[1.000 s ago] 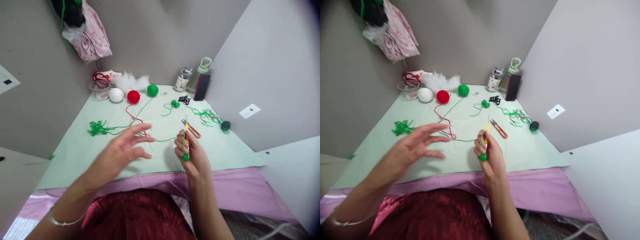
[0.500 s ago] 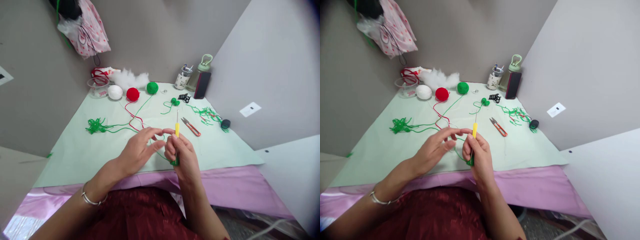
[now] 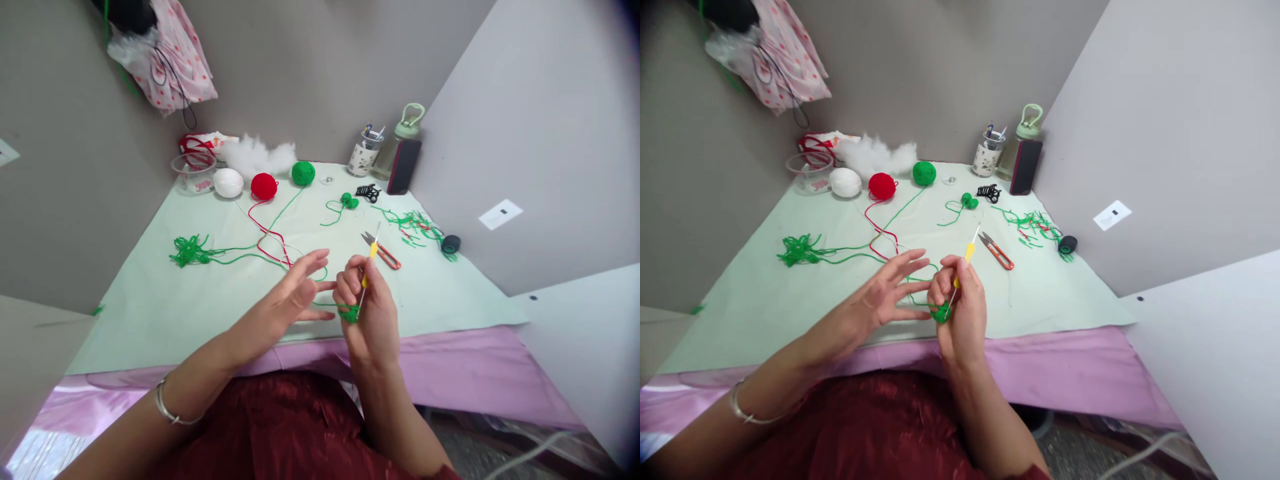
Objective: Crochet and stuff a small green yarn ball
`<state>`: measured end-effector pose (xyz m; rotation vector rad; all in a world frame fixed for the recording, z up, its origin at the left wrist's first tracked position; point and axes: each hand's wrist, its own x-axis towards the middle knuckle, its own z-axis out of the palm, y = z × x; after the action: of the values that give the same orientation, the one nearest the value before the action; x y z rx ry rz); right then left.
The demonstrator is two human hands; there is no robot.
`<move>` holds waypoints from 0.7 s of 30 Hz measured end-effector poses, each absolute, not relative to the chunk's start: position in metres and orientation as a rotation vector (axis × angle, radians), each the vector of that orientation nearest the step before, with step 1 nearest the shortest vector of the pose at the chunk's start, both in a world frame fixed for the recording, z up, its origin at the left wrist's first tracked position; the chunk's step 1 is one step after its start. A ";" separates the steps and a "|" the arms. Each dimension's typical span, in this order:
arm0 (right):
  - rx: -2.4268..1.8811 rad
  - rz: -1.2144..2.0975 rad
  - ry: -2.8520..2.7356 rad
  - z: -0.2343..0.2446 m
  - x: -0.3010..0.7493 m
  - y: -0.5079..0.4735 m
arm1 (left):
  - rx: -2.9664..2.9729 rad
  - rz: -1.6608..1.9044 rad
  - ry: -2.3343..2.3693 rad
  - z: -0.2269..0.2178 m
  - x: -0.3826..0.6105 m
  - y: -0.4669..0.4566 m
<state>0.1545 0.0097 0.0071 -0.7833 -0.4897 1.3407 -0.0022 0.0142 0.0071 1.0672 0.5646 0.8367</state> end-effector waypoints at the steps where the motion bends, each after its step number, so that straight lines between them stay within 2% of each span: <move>1: -0.776 1.303 -0.494 0.008 0.150 0.007 | 1.021 0.832 0.535 0.006 0.005 0.012; 6: -0.697 1.358 -0.479 0.012 0.138 0.001 | 0.889 1.288 0.508 0.005 0.030 0.021; 8: -0.649 1.436 -0.449 0.014 0.139 0.002 | 1.136 1.474 0.575 0.002 0.027 0.027; 10: -0.601 1.498 -0.404 0.014 0.143 0.005 | 1.628 1.573 0.672 -0.006 0.019 0.030; 12: -0.561 1.518 -0.357 0.014 0.146 0.008 | 2.079 1.516 0.757 -0.015 0.011 0.030; 15: -0.546 1.466 -0.332 0.015 0.149 0.011 | 2.319 1.449 0.911 -0.022 0.005 0.026; 21: -0.589 1.277 -0.440 0.015 0.145 0.009 | 1.991 1.419 0.823 -0.020 0.014 0.009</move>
<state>0.1453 0.0087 0.0146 -0.5890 -0.4399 1.2771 0.0137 0.0090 -0.0201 1.9905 0.8227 1.4185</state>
